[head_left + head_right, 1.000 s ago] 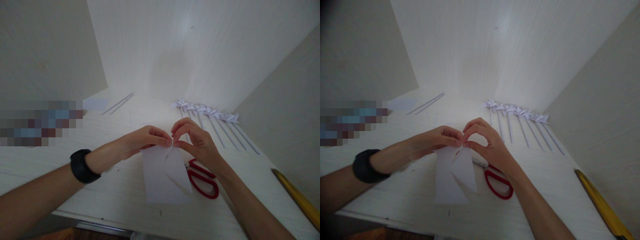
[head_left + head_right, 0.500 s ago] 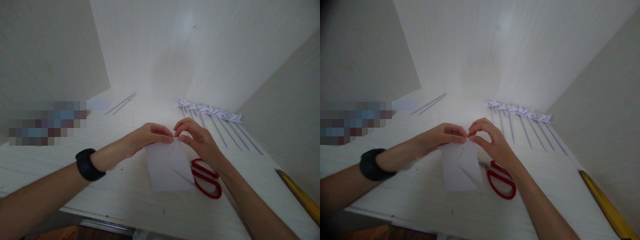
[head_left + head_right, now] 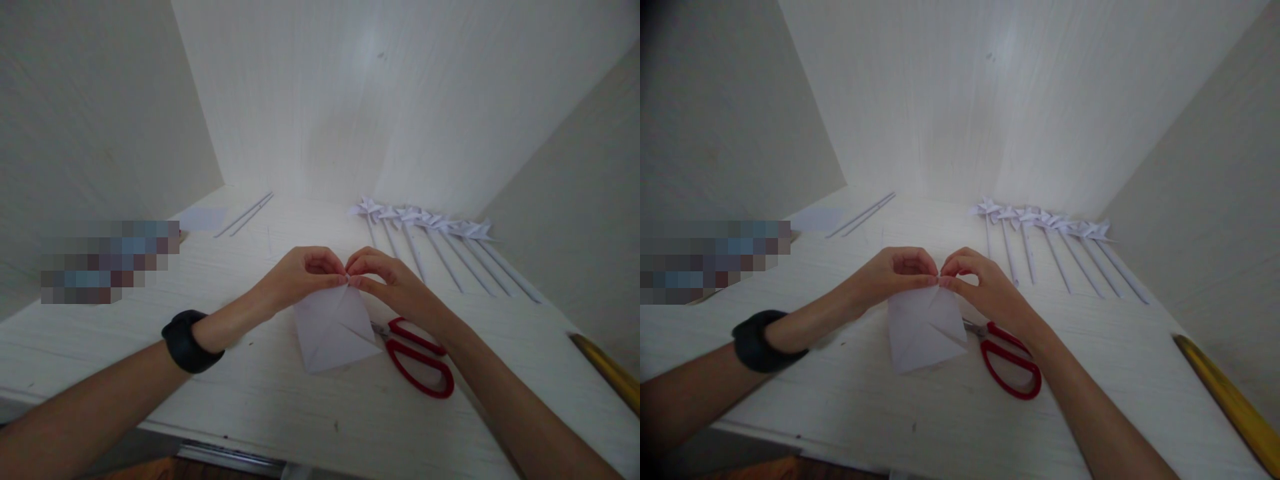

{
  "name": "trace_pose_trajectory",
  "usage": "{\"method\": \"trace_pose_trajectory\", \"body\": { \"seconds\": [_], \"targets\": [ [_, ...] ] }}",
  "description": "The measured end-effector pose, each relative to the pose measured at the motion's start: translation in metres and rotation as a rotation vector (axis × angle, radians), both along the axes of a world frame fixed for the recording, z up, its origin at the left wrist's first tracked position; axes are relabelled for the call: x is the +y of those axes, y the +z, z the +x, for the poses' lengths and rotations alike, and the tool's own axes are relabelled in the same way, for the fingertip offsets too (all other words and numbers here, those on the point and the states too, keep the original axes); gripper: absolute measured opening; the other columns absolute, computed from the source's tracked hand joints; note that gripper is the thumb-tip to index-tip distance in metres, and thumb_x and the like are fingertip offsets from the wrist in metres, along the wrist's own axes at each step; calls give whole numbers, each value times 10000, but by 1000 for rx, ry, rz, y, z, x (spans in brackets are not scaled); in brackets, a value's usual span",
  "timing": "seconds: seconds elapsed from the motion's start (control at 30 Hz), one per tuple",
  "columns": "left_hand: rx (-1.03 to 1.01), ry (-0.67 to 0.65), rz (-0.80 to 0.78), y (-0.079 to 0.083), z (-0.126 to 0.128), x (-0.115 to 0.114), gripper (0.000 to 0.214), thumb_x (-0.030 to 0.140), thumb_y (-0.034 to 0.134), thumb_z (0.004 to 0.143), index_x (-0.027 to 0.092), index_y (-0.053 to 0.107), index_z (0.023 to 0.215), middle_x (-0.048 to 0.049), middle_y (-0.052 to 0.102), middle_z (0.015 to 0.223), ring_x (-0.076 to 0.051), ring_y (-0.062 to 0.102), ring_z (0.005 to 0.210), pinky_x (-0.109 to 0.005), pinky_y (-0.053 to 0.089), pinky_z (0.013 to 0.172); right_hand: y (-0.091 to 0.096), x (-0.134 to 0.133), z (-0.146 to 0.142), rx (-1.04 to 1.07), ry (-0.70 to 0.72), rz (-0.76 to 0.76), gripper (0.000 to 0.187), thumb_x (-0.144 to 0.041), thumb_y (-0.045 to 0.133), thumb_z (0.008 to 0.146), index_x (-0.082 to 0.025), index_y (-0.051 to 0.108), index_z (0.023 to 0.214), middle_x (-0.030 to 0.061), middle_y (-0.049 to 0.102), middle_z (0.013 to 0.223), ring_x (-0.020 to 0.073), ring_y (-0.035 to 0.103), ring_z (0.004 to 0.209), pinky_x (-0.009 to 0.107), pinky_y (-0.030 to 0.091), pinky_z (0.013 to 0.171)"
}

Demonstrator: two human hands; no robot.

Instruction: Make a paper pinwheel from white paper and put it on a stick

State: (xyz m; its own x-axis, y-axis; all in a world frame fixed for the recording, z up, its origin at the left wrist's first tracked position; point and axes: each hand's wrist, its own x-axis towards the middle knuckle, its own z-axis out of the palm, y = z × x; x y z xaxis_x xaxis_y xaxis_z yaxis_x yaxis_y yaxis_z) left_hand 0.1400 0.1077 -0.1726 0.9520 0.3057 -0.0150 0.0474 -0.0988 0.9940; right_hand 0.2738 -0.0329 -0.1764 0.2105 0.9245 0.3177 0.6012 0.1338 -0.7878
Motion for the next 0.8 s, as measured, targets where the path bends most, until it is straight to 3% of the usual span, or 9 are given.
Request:
{"method": "trace_pose_trajectory", "body": {
  "seconds": [0.8],
  "targets": [
    [-40, -46, 78, -7, 2, 0, 170, 278, 737, 670, 152, 656, 750, -15, 686, 736, -131, 638, 702, -266, 491, 700, -4, 3, 3, 306, 29, -104, 70, -252, 682, 733, -189, 653, 720, 15, 595, 883, 135, 588, 821, 329, 475, 830]
  ]
}}
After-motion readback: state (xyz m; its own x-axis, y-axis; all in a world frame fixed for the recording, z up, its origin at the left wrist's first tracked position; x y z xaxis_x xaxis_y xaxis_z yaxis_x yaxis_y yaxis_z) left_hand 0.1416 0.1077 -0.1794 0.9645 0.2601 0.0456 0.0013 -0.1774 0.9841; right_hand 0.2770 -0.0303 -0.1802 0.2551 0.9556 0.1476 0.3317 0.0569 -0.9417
